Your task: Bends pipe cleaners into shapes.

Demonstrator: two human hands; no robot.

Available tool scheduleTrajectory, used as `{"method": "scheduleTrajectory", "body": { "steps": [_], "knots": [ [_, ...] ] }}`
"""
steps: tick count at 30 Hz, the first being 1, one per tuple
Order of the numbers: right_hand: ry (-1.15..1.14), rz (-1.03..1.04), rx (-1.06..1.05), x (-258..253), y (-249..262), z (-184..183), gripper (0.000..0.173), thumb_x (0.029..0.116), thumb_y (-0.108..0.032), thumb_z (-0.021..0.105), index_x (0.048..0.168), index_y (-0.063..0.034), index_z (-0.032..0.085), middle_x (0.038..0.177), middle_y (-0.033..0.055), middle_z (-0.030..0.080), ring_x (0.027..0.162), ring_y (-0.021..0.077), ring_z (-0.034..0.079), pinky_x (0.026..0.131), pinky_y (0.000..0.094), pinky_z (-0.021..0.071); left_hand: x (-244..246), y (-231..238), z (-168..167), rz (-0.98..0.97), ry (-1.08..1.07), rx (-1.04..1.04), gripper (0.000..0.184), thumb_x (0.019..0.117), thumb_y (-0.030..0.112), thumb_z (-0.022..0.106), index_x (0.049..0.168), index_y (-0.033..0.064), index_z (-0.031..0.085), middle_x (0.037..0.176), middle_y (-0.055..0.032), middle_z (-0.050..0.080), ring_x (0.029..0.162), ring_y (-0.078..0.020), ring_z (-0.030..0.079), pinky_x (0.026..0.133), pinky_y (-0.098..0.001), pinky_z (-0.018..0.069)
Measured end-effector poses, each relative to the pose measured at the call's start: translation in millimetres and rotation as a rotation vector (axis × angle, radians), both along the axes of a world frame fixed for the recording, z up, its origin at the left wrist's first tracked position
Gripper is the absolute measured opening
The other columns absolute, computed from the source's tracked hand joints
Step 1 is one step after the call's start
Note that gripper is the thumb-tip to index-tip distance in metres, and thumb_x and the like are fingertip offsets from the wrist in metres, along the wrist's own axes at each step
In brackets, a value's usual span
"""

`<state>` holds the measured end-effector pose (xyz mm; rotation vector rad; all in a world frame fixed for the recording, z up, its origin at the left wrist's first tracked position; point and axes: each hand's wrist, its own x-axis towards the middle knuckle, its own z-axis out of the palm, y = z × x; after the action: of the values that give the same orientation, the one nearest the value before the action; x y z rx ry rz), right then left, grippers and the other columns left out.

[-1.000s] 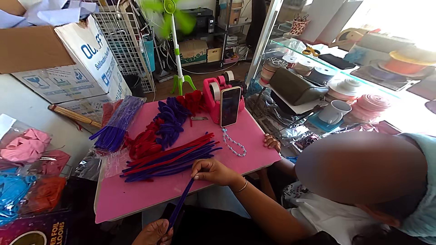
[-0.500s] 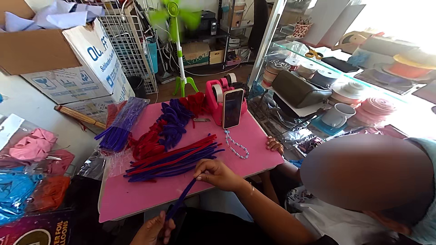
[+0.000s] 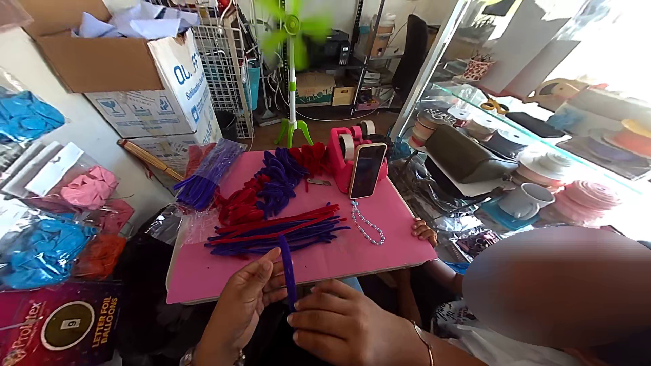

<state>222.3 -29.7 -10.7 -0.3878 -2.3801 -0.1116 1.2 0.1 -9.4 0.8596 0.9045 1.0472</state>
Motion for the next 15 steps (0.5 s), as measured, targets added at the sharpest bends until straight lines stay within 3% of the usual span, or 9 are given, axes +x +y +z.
{"method": "scheduleTrajectory", "body": {
  "steps": [5, 10, 15],
  "knots": [
    [0.031, 0.035, -0.046, 3.3, -3.8, -9.6, 0.017, 0.1041, -0.011, 0.056, 0.11, -0.0129, 0.072, 0.117, 0.0029, 0.074, 0.116, 0.0181, 0.065, 0.103, 0.0342, 0.047, 8.2, 1.7, -8.0, -0.045, -0.193, -0.126, 0.032, 0.1095, 0.012, 0.042, 0.131, -0.0004, 0.062, 0.114, -0.0125, 0.074, 0.091, -0.0178, 0.075, 0.08, -0.0302, 0.062],
    [0.1, 0.08, -0.125, 2.6, -4.2, -14.9, 0.016, 0.1039, -0.012, 0.057, 0.108, -0.0139, 0.072, 0.116, 0.0017, 0.074, 0.117, 0.0172, 0.064, 0.105, 0.0338, 0.0454, 16.7, 1.4, -9.2, 0.04, -0.277, -0.165, 0.027, 0.108, 0.009, 0.045, 0.122, 0.0016, 0.068, 0.1, -0.007, 0.076, 0.083, -0.0124, 0.073, 0.075, -0.0249, 0.061],
    [0.264, 0.07, -0.318, 1.9, -3.3, -9.4, 0.012, 0.1031, -0.017, 0.061, 0.103, -0.0142, 0.073, 0.111, -0.0004, 0.074, 0.115, 0.0167, 0.064, 0.103, 0.034, 0.0469, 19.6, -6.6, -5.4, 0.005, -0.115, 0.051, 0.024, 0.1054, 0.006, 0.049, 0.116, -0.0003, 0.07, 0.087, -0.004, 0.074, 0.074, -0.0116, 0.072, 0.07, -0.0258, 0.0619]
  ]
}}
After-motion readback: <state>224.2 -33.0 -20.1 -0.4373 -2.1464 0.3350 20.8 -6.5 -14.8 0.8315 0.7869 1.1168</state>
